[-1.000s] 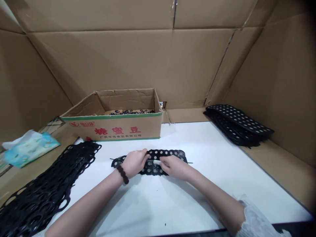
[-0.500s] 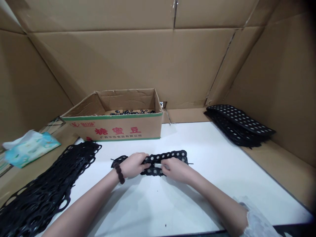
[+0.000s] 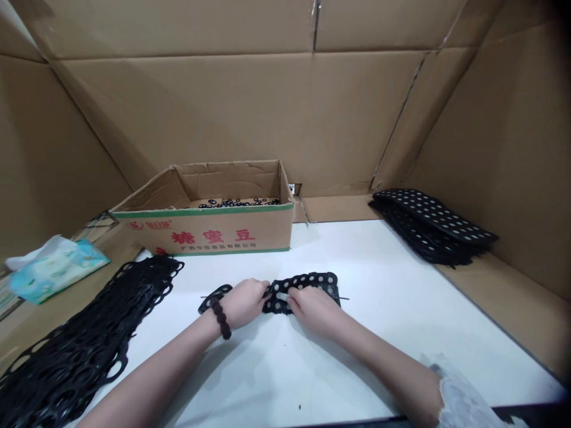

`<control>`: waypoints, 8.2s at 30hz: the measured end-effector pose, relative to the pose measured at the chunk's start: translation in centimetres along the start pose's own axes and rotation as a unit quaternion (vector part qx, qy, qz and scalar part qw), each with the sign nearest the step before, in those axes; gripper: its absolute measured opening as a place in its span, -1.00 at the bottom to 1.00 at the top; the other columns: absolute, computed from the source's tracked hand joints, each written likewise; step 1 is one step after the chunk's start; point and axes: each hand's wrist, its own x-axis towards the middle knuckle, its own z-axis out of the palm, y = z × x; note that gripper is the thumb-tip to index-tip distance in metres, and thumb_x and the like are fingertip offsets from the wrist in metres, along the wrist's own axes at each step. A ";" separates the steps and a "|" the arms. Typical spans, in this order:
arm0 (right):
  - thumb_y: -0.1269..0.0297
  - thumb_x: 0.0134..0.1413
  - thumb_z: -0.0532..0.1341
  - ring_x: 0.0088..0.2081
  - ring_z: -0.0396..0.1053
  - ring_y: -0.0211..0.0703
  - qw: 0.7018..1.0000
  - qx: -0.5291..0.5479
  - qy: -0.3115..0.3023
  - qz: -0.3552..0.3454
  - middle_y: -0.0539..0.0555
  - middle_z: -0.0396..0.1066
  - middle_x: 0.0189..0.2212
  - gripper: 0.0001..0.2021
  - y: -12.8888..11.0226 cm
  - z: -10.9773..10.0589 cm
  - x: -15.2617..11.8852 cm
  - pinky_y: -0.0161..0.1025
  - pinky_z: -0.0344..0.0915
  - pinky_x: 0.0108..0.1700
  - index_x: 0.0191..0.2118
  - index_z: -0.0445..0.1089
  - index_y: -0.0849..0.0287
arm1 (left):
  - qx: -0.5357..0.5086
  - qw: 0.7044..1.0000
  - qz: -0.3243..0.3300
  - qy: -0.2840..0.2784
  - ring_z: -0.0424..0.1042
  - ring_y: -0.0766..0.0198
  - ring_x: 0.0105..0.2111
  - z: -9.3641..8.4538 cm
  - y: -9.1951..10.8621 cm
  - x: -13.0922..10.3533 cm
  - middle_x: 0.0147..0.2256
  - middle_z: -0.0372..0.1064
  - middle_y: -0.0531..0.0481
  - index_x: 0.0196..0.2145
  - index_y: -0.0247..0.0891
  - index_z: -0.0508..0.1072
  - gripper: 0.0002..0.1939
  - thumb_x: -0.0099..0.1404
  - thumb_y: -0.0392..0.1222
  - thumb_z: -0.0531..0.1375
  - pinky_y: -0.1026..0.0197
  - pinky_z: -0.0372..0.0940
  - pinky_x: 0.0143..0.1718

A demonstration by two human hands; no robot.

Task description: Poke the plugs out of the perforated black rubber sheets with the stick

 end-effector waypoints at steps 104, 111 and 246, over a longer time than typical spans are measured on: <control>0.18 0.11 -0.07 -0.26 0.25 -0.23 0.964 0.230 0.131 -0.022 0.08 0.26 -0.25 -0.65 2.3 -1.4 2.7 -0.35 0.10 -0.26 -0.54 0.30 0.21 | 0.050 0.998 -0.024 -0.038 0.33 0.16 -0.46 -3.9 -2.7 1.9 -0.43 0.38 -0.10 -0.43 -0.26 0.31 -0.46 0.11 0.25 -0.18 0.26 0.11 -0.49; 0.17 0.09 -0.06 -0.43 0.24 -0.29 0.982 0.170 0.074 -0.019 0.02 0.24 -0.47 -0.66 2.4 -1.0 2.2 -0.35 0.10 -0.33 -0.58 0.24 0.21 | 0.037 0.999 0.007 -0.030 0.32 0.16 -0.38 -3.7 -3.1 2.7 -0.37 0.36 -0.06 -0.29 -0.22 0.28 -0.60 0.10 0.15 -0.01 0.26 0.13 -0.42; 0.26 0.10 -0.11 -0.54 0.28 -0.32 0.993 -0.003 0.080 0.087 0.14 0.13 -0.21 -0.65 -1.8 1.2 1.5 -0.33 0.14 -0.53 -0.43 0.37 0.26 | -0.084 0.996 0.006 -0.004 0.28 0.28 -0.51 -0.9 0.6 0.2 -0.53 0.32 0.02 -0.53 -0.26 0.26 -0.79 0.13 -0.11 -0.03 0.32 0.09 -0.52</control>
